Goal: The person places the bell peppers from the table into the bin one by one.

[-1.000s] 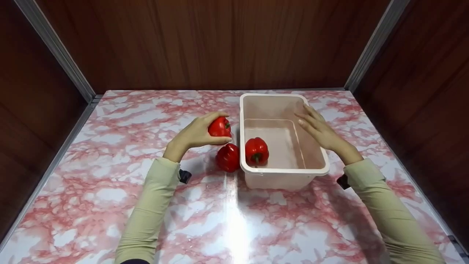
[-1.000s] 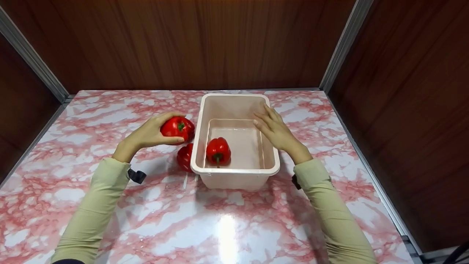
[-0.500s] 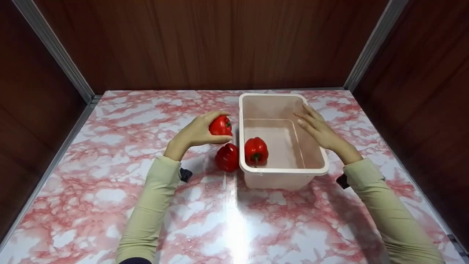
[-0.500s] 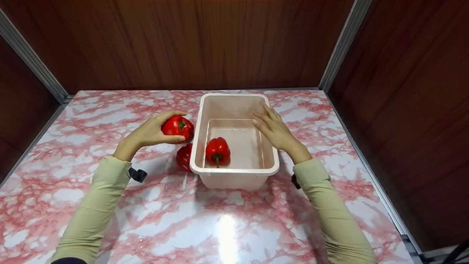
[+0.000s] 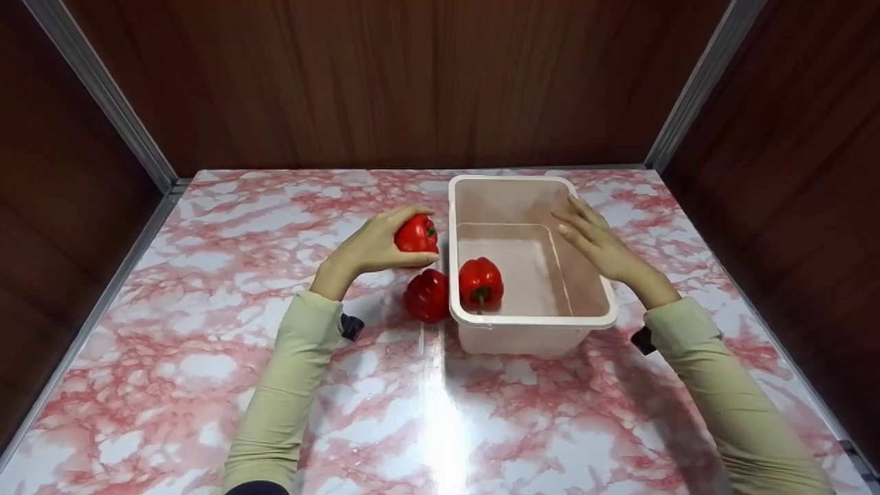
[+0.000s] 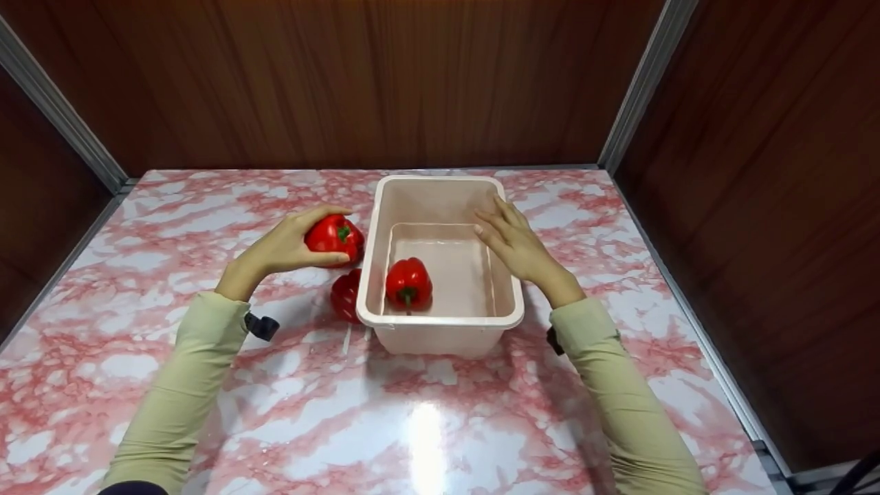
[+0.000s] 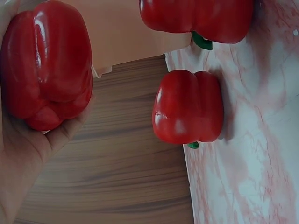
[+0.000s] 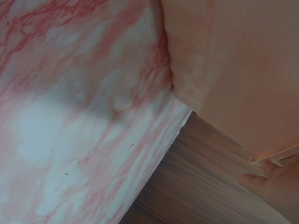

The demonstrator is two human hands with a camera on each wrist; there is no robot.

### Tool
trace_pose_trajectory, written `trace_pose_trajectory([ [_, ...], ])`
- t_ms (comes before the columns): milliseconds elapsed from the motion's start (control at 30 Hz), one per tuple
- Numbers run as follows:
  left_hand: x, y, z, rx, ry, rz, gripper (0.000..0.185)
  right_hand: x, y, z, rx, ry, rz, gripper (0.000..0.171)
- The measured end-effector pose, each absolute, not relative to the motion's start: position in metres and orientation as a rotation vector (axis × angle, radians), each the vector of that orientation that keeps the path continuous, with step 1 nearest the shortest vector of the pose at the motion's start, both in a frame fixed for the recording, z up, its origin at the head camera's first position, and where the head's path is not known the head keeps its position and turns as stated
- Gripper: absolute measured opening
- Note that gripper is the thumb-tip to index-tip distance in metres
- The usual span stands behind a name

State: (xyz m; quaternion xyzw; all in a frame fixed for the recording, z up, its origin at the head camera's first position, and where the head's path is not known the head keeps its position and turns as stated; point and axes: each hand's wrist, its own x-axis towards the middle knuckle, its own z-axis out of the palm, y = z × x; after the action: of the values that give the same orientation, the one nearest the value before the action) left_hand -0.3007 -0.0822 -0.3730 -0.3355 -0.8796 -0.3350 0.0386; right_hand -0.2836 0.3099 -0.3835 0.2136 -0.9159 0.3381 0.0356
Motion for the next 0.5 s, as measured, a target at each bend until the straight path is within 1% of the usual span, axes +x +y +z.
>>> trace_pose_trajectory([
  [500,-0.3023,-0.0793,-0.3715,-1.064,-2.659,-1.037,0.071,-0.2831,0.3094,-0.3826,0.659,-2.806,1.043,0.046],
])
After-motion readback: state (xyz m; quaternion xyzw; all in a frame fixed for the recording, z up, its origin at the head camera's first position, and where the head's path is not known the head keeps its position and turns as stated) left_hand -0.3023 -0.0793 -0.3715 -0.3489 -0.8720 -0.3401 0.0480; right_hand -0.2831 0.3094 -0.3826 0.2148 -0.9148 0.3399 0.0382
